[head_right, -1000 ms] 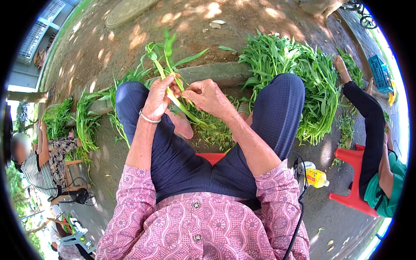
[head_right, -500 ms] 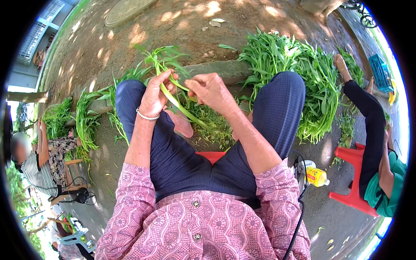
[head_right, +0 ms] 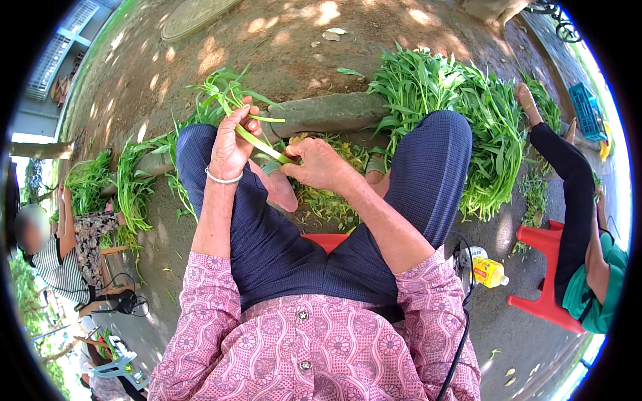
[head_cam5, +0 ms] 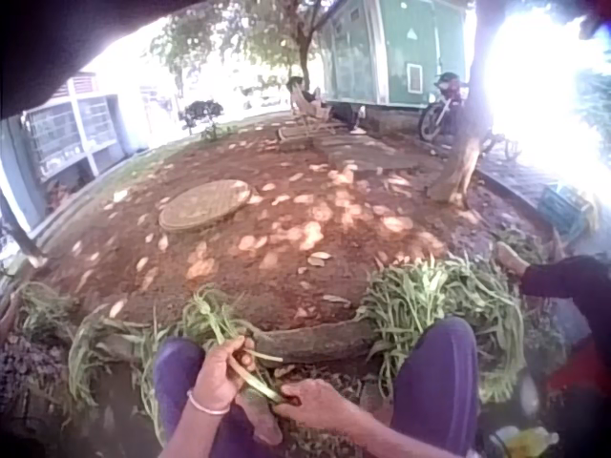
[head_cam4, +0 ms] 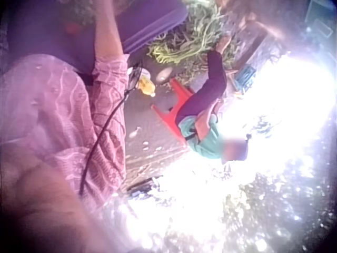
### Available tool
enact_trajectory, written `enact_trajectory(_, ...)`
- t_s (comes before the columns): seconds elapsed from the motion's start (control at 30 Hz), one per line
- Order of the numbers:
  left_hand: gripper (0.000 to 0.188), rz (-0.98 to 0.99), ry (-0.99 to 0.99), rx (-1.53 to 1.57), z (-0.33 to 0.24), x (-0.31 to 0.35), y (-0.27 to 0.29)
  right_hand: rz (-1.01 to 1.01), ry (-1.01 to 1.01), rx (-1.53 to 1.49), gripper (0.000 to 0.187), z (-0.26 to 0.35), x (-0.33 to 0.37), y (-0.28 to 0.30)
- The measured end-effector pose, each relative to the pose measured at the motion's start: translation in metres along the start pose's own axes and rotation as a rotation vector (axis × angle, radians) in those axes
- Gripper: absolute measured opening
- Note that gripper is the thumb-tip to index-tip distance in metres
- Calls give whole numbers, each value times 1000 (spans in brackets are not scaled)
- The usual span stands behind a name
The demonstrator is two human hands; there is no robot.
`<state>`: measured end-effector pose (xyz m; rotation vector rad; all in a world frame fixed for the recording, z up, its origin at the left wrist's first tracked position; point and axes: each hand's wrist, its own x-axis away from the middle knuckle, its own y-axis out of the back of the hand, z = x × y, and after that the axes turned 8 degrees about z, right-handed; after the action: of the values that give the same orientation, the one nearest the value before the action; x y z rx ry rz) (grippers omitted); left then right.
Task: The person is stripping leaves from vegetable stems by hand. They pick up a stem from a pile, strip the leaves off, and place the stem into a separate pile.
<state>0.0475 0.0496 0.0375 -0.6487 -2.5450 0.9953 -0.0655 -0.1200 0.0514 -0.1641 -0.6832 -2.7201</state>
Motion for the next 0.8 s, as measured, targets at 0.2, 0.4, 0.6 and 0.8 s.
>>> enact_trajectory(0.2,17,-41,-31,-9,-3,-2,-2,-71,33,-150,19,0,0,-5)
enact_trajectory(0.4,18,111,4,37,-2,1,-5,-44,6,-566,25,-2,-2,3)
enact_trajectory(0.6,29,188,-24,-51,-1,4,-17,-71,19,-624,28,-4,-2,4)
enact_trajectory(0.8,31,77,94,-316,0,2,-7,-104,-19,-361,27,-2,0,21)
